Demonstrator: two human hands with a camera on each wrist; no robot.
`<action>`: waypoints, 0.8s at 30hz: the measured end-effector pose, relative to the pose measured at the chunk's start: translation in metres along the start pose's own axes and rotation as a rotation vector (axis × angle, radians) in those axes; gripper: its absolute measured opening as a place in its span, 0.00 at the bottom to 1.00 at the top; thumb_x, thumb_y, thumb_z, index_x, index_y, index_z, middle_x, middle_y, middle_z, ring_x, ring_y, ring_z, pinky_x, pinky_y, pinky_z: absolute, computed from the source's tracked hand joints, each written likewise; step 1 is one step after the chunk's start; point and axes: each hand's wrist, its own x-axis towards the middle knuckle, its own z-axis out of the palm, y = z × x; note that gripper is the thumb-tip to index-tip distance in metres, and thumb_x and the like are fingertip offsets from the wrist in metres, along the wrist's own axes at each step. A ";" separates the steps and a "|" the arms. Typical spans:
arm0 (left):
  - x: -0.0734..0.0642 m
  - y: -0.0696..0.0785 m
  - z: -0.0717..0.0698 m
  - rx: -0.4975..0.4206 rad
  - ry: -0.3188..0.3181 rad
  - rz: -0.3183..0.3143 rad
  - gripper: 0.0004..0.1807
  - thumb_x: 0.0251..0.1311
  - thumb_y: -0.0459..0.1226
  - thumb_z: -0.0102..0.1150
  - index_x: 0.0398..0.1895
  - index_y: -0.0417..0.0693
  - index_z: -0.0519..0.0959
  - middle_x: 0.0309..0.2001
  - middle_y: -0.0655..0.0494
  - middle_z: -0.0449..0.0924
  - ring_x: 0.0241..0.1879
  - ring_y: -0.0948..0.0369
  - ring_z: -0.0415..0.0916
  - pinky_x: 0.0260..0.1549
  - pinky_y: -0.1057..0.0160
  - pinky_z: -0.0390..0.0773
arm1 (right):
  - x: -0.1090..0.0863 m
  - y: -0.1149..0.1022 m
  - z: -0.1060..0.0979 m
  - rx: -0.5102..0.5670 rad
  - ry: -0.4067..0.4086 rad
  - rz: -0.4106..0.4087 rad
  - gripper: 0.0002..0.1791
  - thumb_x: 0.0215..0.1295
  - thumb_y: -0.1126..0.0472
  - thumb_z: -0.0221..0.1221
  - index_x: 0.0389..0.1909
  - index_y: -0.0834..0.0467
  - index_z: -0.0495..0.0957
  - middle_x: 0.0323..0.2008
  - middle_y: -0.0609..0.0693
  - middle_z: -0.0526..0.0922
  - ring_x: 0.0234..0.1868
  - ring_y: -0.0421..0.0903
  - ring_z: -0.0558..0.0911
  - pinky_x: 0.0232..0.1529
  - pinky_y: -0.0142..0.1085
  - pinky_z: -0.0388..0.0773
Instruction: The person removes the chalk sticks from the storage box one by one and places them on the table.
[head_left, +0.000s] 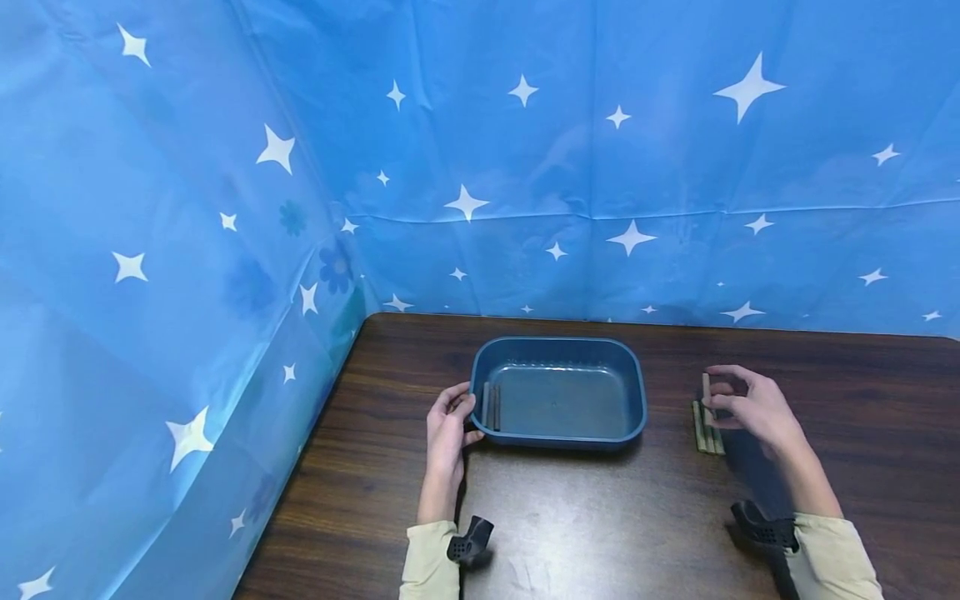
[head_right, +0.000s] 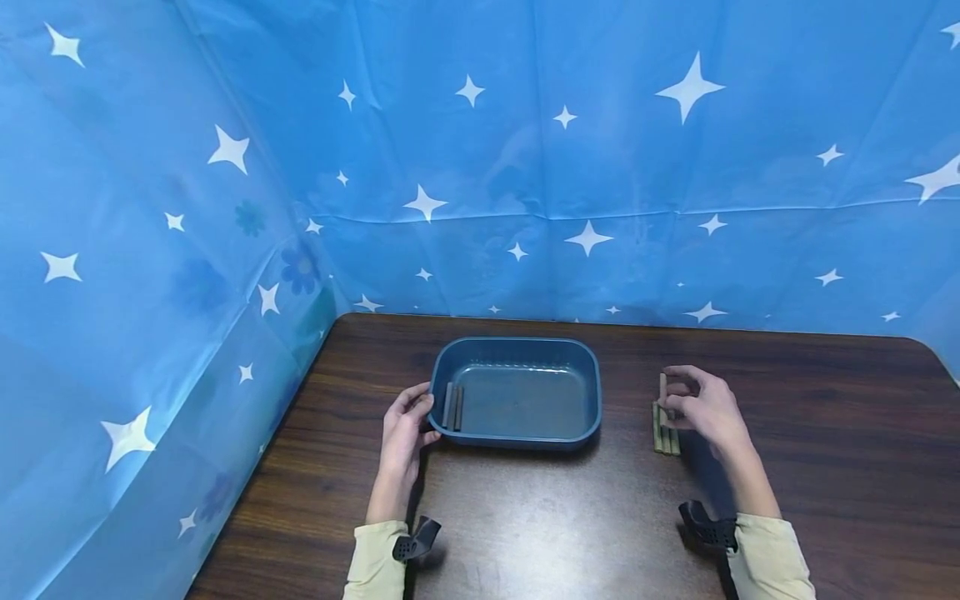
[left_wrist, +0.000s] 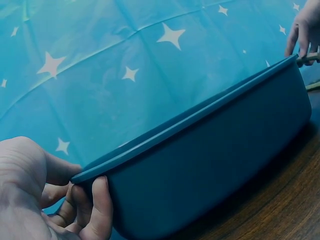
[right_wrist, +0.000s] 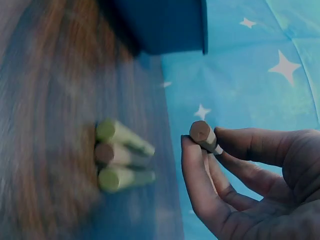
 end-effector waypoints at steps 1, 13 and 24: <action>0.000 -0.001 0.000 0.000 -0.001 -0.002 0.18 0.71 0.31 0.56 0.61 0.33 0.76 0.43 0.53 0.74 0.34 0.61 0.74 0.19 0.71 0.77 | -0.001 0.003 -0.002 -0.010 0.004 0.001 0.30 0.74 0.73 0.52 0.72 0.78 0.57 0.53 0.77 0.77 0.38 0.38 0.84 0.39 0.43 0.88; -0.001 -0.002 -0.002 -0.010 -0.014 0.023 0.18 0.72 0.32 0.56 0.61 0.33 0.76 0.43 0.51 0.74 0.32 0.63 0.74 0.19 0.72 0.77 | -0.007 0.020 -0.011 -0.178 0.003 0.048 0.27 0.71 0.75 0.56 0.68 0.79 0.63 0.46 0.74 0.80 0.39 0.54 0.87 0.34 0.44 0.88; -0.001 -0.002 0.000 0.000 -0.007 0.025 0.16 0.71 0.31 0.55 0.59 0.35 0.77 0.42 0.51 0.74 0.31 0.62 0.74 0.19 0.71 0.77 | -0.009 0.026 -0.010 -0.259 -0.006 0.060 0.25 0.68 0.75 0.56 0.64 0.80 0.66 0.42 0.72 0.81 0.36 0.57 0.87 0.32 0.46 0.88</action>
